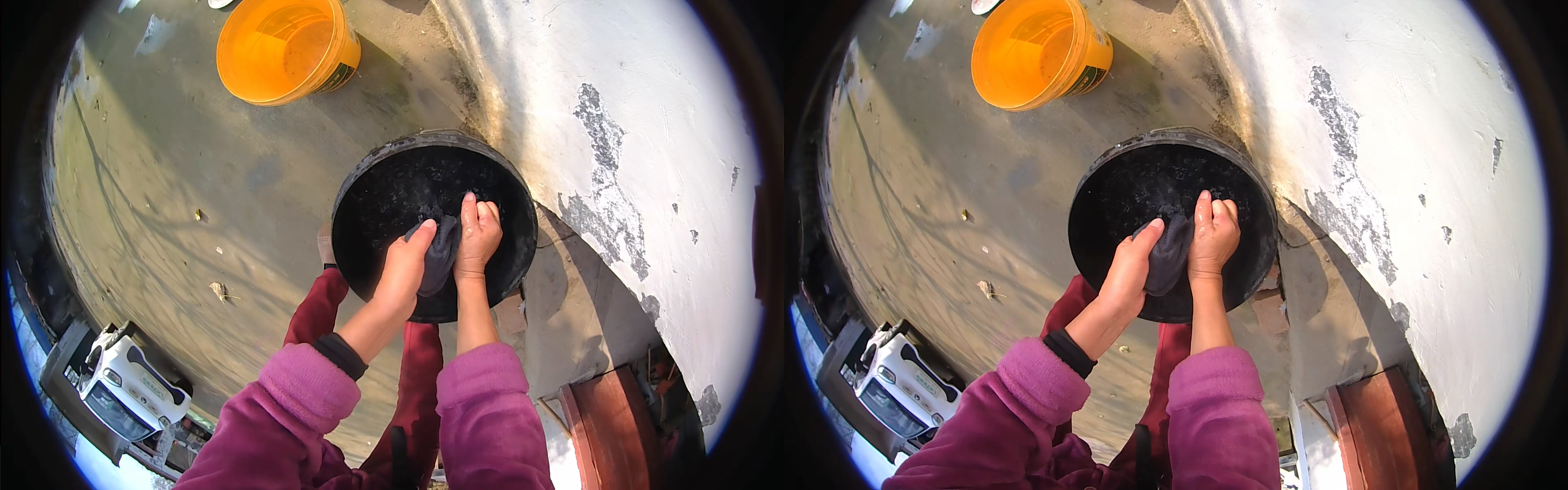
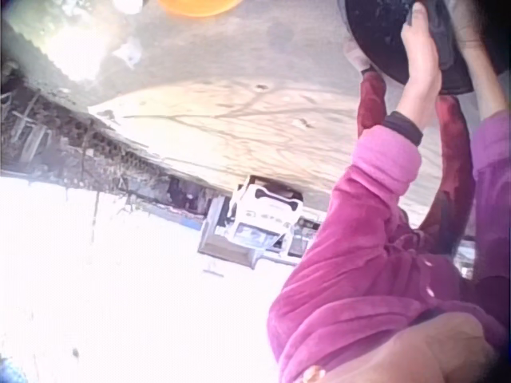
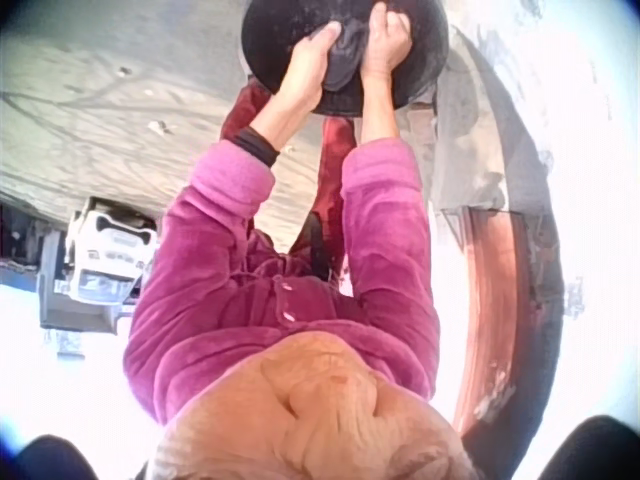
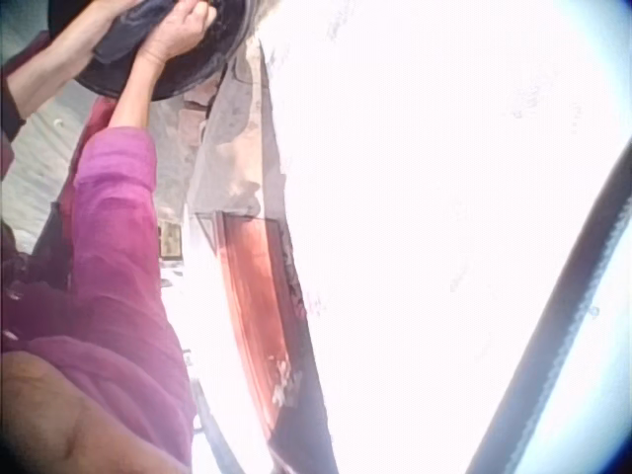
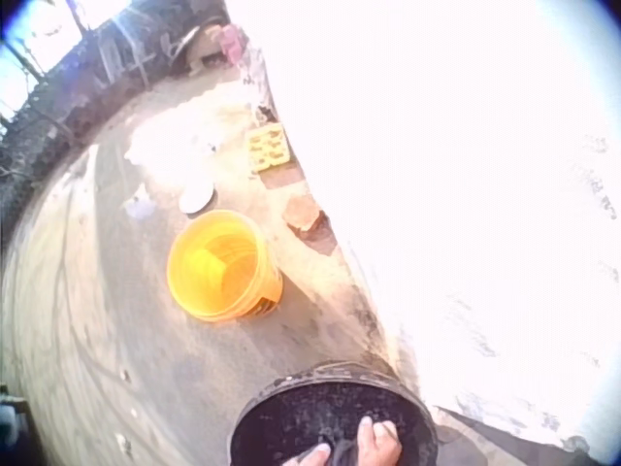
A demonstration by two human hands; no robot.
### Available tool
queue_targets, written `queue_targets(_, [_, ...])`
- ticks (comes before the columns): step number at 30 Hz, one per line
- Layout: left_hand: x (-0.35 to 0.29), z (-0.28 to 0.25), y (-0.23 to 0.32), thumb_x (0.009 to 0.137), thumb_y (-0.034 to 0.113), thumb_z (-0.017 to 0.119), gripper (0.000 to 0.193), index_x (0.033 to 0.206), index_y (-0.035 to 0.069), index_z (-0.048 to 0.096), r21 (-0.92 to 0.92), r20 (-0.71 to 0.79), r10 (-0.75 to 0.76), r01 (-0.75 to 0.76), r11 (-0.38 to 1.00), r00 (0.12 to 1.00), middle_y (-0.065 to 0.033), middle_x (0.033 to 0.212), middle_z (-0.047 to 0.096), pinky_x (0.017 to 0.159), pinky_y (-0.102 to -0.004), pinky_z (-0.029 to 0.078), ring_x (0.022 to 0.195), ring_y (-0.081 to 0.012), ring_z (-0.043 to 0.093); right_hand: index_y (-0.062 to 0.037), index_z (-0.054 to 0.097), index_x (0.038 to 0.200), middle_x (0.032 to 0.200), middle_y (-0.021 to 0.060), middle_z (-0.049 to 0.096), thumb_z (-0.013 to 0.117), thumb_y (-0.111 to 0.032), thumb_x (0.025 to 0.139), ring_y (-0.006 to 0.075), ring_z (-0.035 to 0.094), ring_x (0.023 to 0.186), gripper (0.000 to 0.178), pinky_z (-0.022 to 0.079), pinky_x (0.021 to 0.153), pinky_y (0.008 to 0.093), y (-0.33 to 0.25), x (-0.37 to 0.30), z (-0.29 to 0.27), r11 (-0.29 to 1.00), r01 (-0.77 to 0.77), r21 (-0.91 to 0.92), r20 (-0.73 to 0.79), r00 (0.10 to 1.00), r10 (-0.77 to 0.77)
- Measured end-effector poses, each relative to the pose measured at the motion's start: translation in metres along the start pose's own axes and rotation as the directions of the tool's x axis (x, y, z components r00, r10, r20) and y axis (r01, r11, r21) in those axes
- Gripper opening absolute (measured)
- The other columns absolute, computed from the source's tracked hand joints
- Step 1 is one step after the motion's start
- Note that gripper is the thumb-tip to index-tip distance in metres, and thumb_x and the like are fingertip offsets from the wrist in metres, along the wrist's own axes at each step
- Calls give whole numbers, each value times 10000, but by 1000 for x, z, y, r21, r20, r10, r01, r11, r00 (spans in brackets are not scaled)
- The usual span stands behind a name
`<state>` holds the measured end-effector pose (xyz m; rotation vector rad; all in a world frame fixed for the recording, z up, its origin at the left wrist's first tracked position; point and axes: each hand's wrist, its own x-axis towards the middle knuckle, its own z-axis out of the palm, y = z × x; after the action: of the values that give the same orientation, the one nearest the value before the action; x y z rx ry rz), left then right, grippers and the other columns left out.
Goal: The person wipes the metal frame and red plastic seat of a stool with a yellow cloth. They then walk outside, dip the cloth into a bucket of water, wring it out, and return inside to wipe another red stool.
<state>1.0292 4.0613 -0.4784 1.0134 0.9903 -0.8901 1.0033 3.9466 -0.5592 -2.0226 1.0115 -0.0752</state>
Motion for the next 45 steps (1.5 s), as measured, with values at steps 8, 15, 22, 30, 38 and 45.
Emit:
queue_targets(8, [117,-68,-12,967,496,536,760,1506,7,317,500,-228,112,17,866,967,-161,1524,388,1140,-386,280,1395,-291,374,-124,415,1418,1391,234,365,792,-294,799,453,415,1266,745,448,1016,489,61,13,35,833,-103,-543,168,959,228])
queue_targets(15, [162,-78,-32,964,537,499,723,1496,71,351,547,-401,-208,415,728,892,-133,1561,339,1102,-528,317,1413,-327,339,-13,446,1380,1320,232,543,724,-86,818,345,573,1143,631,465,984,388,87,2,75,859,-490,-147,225,830,511])
queue_targets(22, [110,-63,16,1021,450,455,466,1317,95,511,49,48,-472,470,881,880,-144,1220,620,896,-566,511,1079,-350,618,18,594,1160,984,10,635,645,-119,959,54,553,873,248,464,815,222,-64,-113,-28,626,-605,492,506,784,360])
queue_targets(30, [37,-53,29,937,251,662,219,1000,46,616,95,156,-145,131,987,977,-67,800,654,537,-287,498,646,-159,622,-19,570,848,837,79,524,678,-130,902,213,539,751,164,459,709,312,-130,-149,-29,950,-157,269,291,954,75])
queue_targets(38, [20,-30,19,1005,304,544,223,952,106,632,-166,104,-48,65,984,993,-1,843,629,627,-272,496,712,-113,601,-38,539,712,696,133,579,607,-151,909,349,587,597,237,464,544,428,-113,-98,-2,991,-6,131,2,1000,6])
queue_targets(45, [11,-7,26,1028,243,450,265,1051,76,654,-2,120,-14,14,1000,993,-2,948,650,759,-288,509,853,-122,619,7,480,672,592,92,467,617,-144,942,140,386,545,339,375,511,331,-75,-53,8,979,28,202,-149,989,3])
